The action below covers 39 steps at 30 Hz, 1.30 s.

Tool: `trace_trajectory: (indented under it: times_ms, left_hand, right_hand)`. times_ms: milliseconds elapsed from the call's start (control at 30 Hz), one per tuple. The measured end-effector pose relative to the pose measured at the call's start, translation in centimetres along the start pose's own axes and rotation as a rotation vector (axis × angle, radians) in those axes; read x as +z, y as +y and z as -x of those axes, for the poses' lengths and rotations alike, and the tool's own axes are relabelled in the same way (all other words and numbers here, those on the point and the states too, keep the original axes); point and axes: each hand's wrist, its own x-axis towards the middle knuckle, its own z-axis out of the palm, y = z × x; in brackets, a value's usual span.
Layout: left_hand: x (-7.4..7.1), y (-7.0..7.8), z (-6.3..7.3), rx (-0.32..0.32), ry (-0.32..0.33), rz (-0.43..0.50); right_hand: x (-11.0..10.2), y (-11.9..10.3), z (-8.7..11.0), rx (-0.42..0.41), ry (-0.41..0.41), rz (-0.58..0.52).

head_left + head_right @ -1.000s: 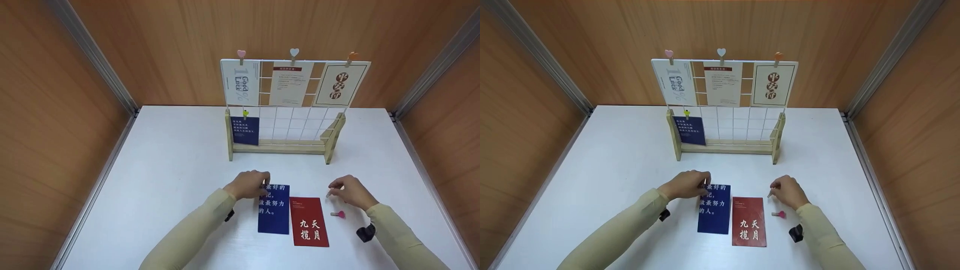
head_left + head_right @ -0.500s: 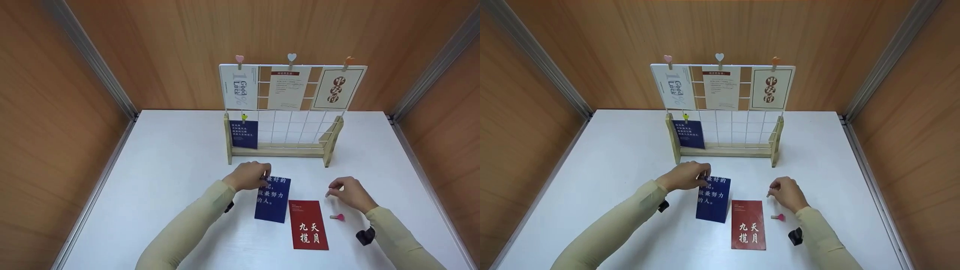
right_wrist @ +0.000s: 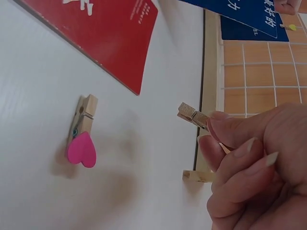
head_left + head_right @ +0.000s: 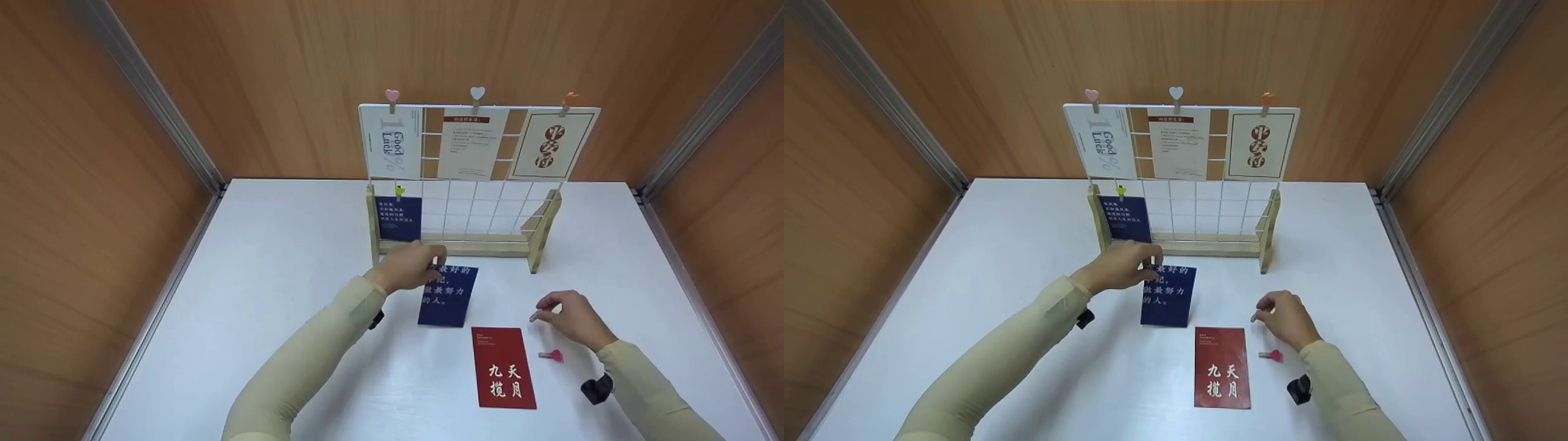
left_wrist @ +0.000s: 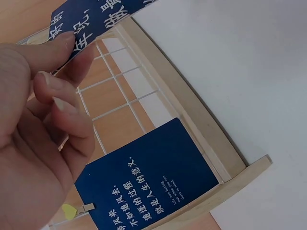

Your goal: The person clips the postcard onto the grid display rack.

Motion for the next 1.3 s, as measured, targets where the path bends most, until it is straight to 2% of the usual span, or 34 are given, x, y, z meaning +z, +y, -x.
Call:
trace_trajectory:
  times_ms: [333,433,567,767,1100,1300]
  left_hand:
    - [-1.1,0.5,-1.4,-0.053,0.061,-0.114]
    - [-1.4,0.7,-2.1,-0.045,0.082,-0.164]
    - [-1.8,0.6,-3.1,-0.028,0.140,-0.222]
    - [-2.4,0.1,-4.4,-0.031,0.210,-0.257]
    - [-2.4,-0.5,-5.8,-0.040,0.371,-0.360]
    - [-1.8,-0.8,-6.5,-0.031,0.510,-0.370]
  right_hand:
    - [1.0,0.2,0.6,0.001,0.016,-0.024]
    - [1.2,0.3,0.8,0.022,0.007,-0.027]
    - [1.1,0.3,0.6,0.027,0.012,-0.025]
    - [1.0,0.4,0.4,0.031,0.005,-0.020]
    - [1.3,0.6,0.8,0.067,-0.007,-0.027]
    - [1.0,0.8,0.9,0.010,0.027,0.002]
